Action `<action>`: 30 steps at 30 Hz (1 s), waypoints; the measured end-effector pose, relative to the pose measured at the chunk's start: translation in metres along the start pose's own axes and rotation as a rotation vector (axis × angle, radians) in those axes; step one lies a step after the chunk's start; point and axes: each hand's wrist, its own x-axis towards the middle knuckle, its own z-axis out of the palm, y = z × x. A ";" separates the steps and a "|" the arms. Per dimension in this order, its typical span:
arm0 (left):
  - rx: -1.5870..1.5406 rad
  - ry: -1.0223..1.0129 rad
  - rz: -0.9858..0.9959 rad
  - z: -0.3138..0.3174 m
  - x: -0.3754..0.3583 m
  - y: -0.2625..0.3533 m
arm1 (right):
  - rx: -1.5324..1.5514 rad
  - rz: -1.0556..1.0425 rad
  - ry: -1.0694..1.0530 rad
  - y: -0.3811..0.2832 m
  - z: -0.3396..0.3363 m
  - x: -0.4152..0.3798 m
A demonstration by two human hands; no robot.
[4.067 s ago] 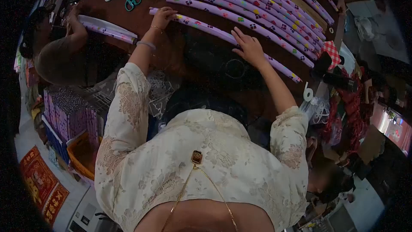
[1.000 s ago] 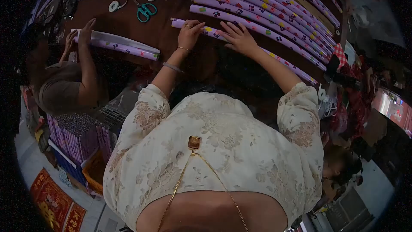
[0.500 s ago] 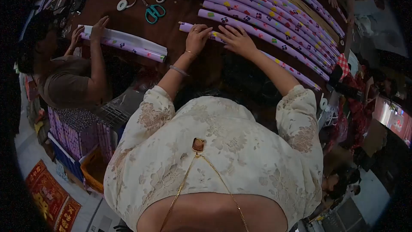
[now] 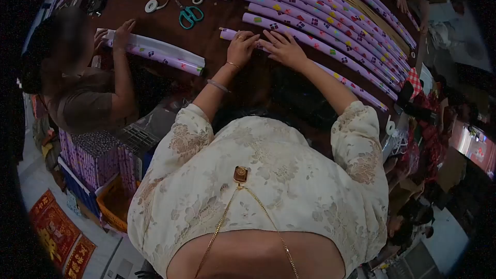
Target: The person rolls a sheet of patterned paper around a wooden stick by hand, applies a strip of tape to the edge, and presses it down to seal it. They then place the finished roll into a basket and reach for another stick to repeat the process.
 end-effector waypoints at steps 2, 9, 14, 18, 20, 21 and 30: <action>-0.007 -0.014 -0.015 -0.001 0.000 0.001 | -0.012 -0.044 0.016 0.002 0.003 -0.001; 0.021 -0.055 0.041 -0.001 0.001 -0.001 | 0.167 -0.041 -0.016 0.006 -0.024 -0.011; 0.149 -0.047 0.117 -0.008 0.000 0.021 | 0.364 0.300 0.036 0.012 -0.018 -0.043; 0.108 -0.265 0.169 0.013 -0.007 0.048 | 0.392 0.220 0.041 0.012 0.002 -0.048; 0.180 -0.332 0.139 0.022 -0.012 0.045 | 0.422 0.220 0.081 0.013 0.008 -0.048; 0.225 -0.345 0.156 0.019 -0.012 0.046 | 0.414 0.215 0.081 0.014 0.007 -0.047; 0.517 -0.174 -0.184 -0.036 -0.020 -0.011 | 0.370 0.231 0.085 0.008 -0.001 -0.051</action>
